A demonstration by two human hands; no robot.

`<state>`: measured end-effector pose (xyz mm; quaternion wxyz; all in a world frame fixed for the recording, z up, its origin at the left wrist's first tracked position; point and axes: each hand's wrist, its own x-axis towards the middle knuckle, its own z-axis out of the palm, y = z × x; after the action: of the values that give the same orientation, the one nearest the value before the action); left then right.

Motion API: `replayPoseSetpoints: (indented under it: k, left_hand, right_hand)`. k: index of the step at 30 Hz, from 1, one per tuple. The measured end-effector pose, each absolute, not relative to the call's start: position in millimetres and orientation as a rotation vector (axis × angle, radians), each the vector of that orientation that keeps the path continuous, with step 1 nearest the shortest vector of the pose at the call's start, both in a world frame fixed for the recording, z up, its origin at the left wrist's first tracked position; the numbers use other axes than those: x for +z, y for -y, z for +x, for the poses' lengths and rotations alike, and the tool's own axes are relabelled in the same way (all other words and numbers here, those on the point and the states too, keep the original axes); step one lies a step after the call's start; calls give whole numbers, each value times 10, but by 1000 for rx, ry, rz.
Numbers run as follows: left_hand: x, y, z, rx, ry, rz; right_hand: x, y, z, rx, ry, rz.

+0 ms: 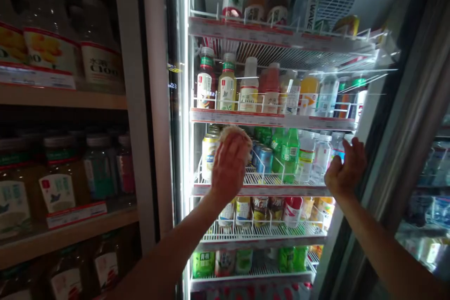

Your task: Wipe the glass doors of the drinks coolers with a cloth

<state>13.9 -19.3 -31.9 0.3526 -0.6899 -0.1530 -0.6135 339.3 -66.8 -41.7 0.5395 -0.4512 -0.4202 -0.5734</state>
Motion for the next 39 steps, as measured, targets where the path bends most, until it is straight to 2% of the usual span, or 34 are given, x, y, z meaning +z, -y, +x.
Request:
replayPoseSetpoints:
  k: [4,9,11,17,22,24,30,33,39]
  left_hand:
    - [-519,208,196,-1318,268,-1863]
    - [-114,96,11,-1718,511,-1671]
    - [-109,124,124,-1724,498,-1700]
    - [-456,244,501,-1260,217,-1920]
    - [38,99,169,-1618,426,-1691]
    - [109,91,140,-1649,436,-1672]
    - [-251,186,413,-1265,215,-1867]
    - [-221,181,526,-1355,274,-1876]
    - [-126,201,445,-1391,352,-1888]
  right_hand:
    - [-416,678,3394,-1323,994,-1116]
    - [-407,685,3387,-1346,1034,-1058]
    - [-406,689,3383,-1337,1033,-1065]
    - [-415,685,3390,-1335,1007,-1091]
    - [-414,675,3365,-1361,989,-1069]
    - [-420,677,3372,-1342,988,-1086]
    - [-407,691,3391,-1321,989,-1082]
    - [-332,720,3016,-1240,1067,-1021]
    - [-263,610,1764,-957,1562,-722]
